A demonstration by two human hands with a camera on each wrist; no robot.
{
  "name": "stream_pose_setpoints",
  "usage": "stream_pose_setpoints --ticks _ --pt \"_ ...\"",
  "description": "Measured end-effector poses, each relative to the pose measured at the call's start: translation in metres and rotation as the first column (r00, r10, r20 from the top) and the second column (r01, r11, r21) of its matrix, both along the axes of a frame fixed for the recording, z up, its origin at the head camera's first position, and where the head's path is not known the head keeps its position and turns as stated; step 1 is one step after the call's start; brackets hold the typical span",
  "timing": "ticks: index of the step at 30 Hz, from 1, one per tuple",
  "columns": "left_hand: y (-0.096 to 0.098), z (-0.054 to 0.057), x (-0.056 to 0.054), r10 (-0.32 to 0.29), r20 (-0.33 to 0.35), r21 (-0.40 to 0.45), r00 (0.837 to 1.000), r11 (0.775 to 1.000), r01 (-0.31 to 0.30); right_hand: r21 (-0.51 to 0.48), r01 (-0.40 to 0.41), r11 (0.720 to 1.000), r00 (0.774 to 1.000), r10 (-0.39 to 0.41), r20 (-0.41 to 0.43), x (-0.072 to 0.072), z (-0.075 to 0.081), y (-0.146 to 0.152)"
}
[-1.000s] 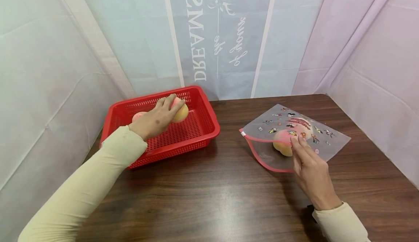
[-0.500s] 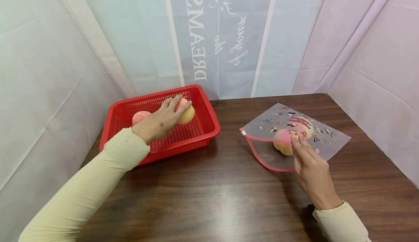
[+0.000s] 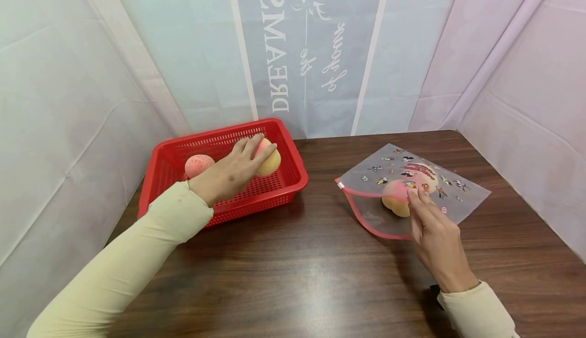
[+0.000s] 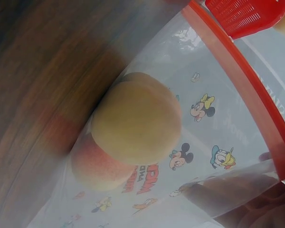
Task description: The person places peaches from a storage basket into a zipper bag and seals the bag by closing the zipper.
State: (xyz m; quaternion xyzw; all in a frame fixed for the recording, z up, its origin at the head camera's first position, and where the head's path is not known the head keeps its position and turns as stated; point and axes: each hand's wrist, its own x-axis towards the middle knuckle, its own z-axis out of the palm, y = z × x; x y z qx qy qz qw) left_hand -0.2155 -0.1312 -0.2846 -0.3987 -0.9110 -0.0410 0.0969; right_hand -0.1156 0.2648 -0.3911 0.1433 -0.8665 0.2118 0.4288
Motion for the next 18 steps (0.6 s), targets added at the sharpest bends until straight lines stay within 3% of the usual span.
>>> stream_pose_setpoints --ticks 6,12,18 --pt "0.004 0.0 0.001 0.001 -0.006 -0.011 1.0 1.0 -0.002 -0.001 0.002 1.0 1.0 -0.002 0.005 0.0 0.002 -0.001" --pt "0.007 0.0 0.002 -0.042 -0.024 0.024 0.999 0.999 0.043 0.004 0.004 1.0 1.0 -0.004 0.009 0.0 0.002 -0.001" --pt "0.013 -0.002 0.004 -0.103 -0.09 0.061 0.991 0.992 0.109 0.006 0.004 1.0 1.0 -0.005 0.009 0.001 0.002 -0.001"
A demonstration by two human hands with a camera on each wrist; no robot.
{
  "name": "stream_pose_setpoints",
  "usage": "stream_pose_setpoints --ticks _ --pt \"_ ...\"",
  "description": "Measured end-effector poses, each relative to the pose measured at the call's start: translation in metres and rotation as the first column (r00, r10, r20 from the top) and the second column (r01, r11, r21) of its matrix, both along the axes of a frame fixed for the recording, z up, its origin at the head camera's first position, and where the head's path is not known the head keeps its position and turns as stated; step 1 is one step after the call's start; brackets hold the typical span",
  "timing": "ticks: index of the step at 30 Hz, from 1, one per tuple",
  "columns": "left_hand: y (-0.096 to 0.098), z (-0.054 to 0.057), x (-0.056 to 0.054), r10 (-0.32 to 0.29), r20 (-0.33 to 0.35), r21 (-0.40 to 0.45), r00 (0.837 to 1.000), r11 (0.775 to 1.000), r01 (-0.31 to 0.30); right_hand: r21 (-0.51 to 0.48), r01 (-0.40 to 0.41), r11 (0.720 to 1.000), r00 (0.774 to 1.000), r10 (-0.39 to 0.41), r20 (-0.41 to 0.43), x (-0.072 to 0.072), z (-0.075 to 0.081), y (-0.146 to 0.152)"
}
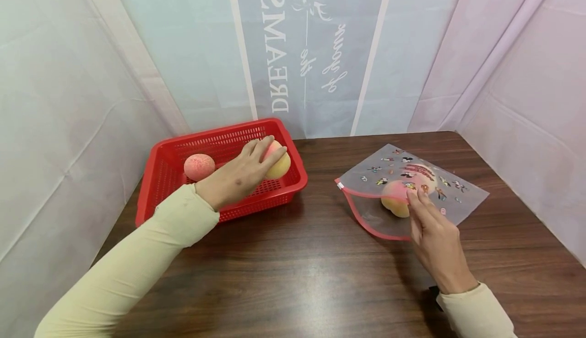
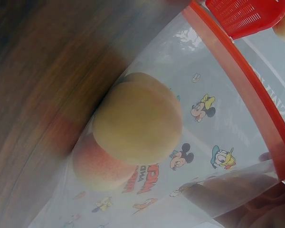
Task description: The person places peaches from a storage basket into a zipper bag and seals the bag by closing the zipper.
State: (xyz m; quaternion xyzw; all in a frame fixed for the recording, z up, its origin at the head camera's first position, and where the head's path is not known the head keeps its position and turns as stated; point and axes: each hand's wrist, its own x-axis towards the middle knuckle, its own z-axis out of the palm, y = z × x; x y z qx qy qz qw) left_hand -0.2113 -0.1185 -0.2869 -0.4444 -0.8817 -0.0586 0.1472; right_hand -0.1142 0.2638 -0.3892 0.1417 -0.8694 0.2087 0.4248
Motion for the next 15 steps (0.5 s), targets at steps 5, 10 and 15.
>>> stream_pose_setpoints --ticks 5,10,15 --pt "0.005 -0.002 0.003 -0.01 -0.013 -0.003 1.0 1.0 0.01 0.0 0.009 1.0 1.0 -0.009 0.023 0.001 0.001 -0.001" --pt "0.01 -0.003 0.006 -0.034 -0.036 0.004 0.999 0.999 0.034 0.0 0.021 1.0 0.998 -0.021 0.056 0.002 0.003 -0.002" --pt "0.017 -0.005 0.011 -0.111 -0.103 0.039 0.988 0.993 0.116 -0.003 0.028 1.0 0.997 -0.028 0.068 0.002 0.004 -0.002"
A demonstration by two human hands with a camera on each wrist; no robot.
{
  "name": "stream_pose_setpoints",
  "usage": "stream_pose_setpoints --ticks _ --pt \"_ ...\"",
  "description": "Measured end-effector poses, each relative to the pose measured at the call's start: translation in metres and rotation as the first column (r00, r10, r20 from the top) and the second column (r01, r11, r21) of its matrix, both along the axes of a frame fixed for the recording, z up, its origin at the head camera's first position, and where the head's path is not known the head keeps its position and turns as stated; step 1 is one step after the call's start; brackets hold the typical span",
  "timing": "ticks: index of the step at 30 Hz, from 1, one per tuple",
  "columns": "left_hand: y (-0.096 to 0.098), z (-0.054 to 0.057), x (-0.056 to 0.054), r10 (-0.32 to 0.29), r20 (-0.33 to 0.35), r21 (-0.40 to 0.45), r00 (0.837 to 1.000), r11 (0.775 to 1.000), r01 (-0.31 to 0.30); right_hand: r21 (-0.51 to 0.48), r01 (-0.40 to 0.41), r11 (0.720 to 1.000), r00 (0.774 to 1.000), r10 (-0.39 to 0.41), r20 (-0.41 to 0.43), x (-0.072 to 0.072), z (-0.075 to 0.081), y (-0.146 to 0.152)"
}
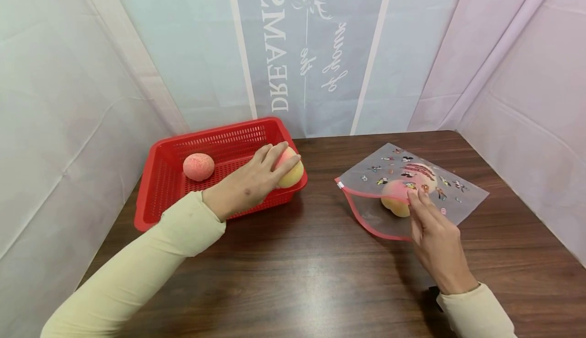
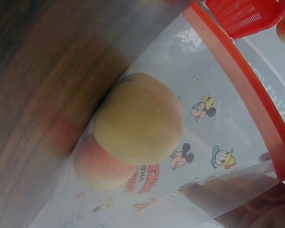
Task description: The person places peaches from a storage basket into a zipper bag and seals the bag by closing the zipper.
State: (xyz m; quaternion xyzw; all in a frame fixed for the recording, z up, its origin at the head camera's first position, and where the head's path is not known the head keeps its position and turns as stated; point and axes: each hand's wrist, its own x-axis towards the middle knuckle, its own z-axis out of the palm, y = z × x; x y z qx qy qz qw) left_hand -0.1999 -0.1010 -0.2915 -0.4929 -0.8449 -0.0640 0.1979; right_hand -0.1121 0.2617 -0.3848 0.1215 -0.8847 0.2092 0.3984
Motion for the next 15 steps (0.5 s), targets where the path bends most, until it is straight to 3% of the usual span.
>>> stream_pose_setpoints --ticks 15 --pt "0.017 -0.006 0.011 -0.036 0.035 -0.026 0.999 0.999 0.036 0.002 0.005 1.0 1.0 -0.005 0.008 0.001 0.0 0.0"
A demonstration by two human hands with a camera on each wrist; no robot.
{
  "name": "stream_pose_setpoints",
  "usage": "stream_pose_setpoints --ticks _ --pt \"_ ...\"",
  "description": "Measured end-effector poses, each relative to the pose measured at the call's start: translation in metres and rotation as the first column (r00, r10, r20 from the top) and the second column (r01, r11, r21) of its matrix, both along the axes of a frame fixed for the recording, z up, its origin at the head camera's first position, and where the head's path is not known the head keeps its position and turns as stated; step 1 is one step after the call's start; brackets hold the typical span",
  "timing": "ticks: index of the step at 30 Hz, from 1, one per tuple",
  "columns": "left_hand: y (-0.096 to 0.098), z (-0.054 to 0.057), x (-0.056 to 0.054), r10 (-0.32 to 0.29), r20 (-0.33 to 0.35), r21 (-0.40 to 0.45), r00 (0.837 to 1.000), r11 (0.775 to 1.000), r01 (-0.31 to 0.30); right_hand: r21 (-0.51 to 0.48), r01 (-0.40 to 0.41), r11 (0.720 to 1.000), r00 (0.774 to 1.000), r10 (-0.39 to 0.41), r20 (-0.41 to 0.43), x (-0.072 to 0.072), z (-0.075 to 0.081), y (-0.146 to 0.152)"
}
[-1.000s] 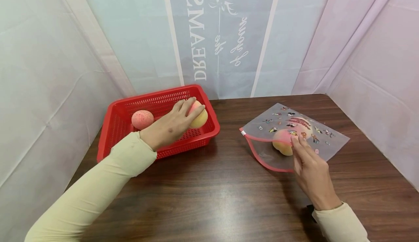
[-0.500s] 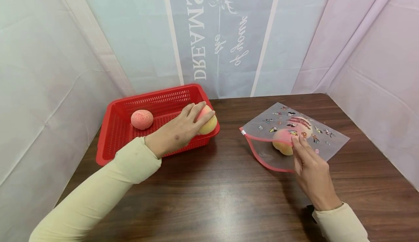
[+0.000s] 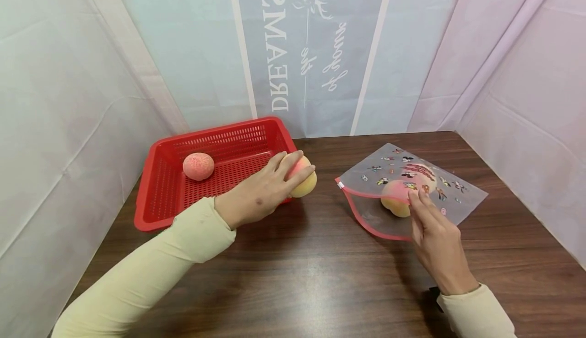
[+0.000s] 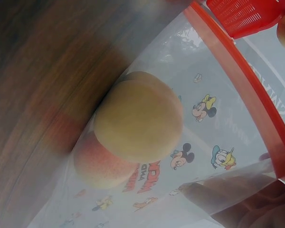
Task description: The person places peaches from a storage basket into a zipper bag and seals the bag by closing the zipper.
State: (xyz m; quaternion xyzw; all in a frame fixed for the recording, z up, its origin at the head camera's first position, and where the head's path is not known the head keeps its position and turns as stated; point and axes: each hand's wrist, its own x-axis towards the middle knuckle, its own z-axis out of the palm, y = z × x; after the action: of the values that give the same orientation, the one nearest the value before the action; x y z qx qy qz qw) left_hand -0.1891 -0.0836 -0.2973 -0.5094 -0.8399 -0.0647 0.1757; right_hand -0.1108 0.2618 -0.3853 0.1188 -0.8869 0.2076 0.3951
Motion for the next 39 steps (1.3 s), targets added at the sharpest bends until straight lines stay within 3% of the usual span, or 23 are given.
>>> stream_pose_setpoints --ticks 12,20,32,39 --pt "0.021 -0.002 0.005 -0.05 -0.001 -0.015 0.999 0.999 0.05 -0.002 -0.015 1.0 0.999 0.015 -0.034 -0.002 -0.004 0.001" --pt "0.034 -0.008 0.006 -0.136 0.01 0.033 0.991 0.99 0.136 0.006 -0.02 1.0 0.999 0.021 -0.034 -0.002 -0.003 0.001" --pt "0.061 -0.021 0.008 -0.165 -0.003 0.043 0.986 0.985 0.165 0.01 -0.027 1.0 0.999 0.027 -0.037 -0.003 -0.004 0.003" --pt "0.073 -0.028 0.011 -0.159 0.015 0.0 0.987 0.987 0.159 0.01 -0.025 1.0 0.999 0.025 -0.027 -0.003 -0.003 0.003"
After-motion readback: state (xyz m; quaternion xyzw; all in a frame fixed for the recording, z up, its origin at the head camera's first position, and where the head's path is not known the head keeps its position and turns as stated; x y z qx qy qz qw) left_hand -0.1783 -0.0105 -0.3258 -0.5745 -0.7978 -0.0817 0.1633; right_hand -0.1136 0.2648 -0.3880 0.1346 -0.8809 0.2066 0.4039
